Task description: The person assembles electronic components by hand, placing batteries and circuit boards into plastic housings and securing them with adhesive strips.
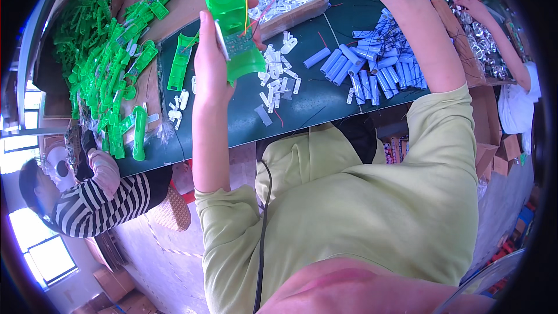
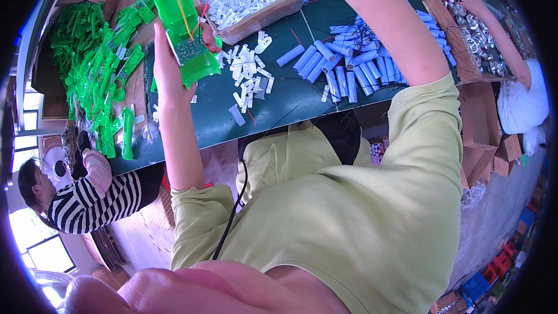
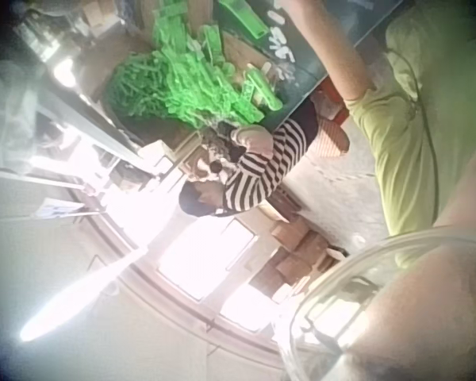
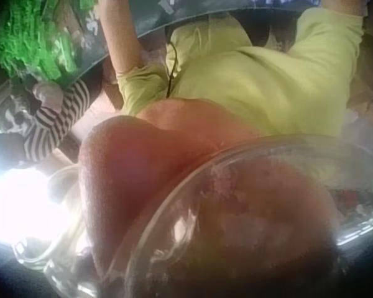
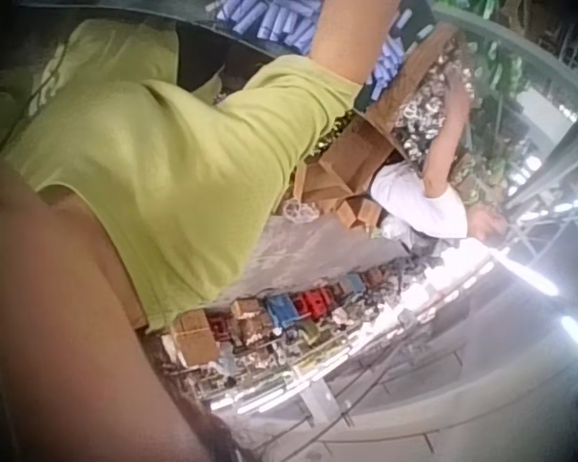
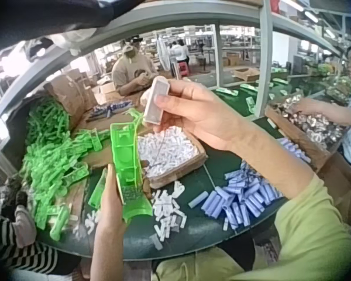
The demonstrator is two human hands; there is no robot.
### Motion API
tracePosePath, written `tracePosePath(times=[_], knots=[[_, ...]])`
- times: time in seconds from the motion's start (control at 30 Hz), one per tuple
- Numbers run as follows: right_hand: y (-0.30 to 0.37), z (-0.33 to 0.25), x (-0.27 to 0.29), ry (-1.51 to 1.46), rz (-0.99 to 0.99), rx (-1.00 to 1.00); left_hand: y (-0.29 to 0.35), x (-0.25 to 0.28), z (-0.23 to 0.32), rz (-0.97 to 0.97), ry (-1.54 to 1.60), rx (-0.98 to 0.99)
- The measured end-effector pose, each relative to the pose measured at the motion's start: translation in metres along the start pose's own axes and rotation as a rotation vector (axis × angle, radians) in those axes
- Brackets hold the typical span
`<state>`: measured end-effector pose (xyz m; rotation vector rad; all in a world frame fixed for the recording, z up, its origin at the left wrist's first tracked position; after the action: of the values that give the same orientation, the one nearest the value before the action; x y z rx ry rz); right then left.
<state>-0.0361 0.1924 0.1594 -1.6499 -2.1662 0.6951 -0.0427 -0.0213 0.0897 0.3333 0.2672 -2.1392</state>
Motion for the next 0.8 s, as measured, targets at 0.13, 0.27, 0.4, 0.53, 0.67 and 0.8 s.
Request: tracePosePath(times=[0.13,0.27,0.4,0.53,0.67,0.8], knots=[[-0.001,-0.009,0.001,0.022,-0.062,-0.011,0.000,0.006,-0.009,0.024,0.014,0.007],[0.005,0.000,0.001,-0.163,-0.101,-0.052,0.000,0.007,-0.010,0.061,-0.049,-0.044],[0.013,-0.011,-0.013,0.584,-0.042,0.058,0.004,0.007,-0.009,0.147,-0.078,-0.059],[0.016,-0.004,-0.006,0.942,0.055,0.283,0.007,0.010,-0.013,0.146,-0.096,-0.045],[0.012,-0.005,-0.016,0.045,0.180,-0.077,0.006,0.013,-0.023,0.112,-0.114,-0.067],[0.014,0.036,-0.015,-0.353,0.146,-0.249,0.004,0.011,-0.035,0.110,-0.204,-0.094]])
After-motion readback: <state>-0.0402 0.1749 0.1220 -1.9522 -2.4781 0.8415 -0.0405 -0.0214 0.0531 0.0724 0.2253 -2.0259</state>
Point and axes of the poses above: each hand's wrist, its own y-axis away from the middle knuckle, its own x-axis out of the back of the hand, z = x × y, the point moved 1 cm from there along -y, towards the middle knuckle, and after that the axes turned 5 degrees about y, right-handed, at the moved point
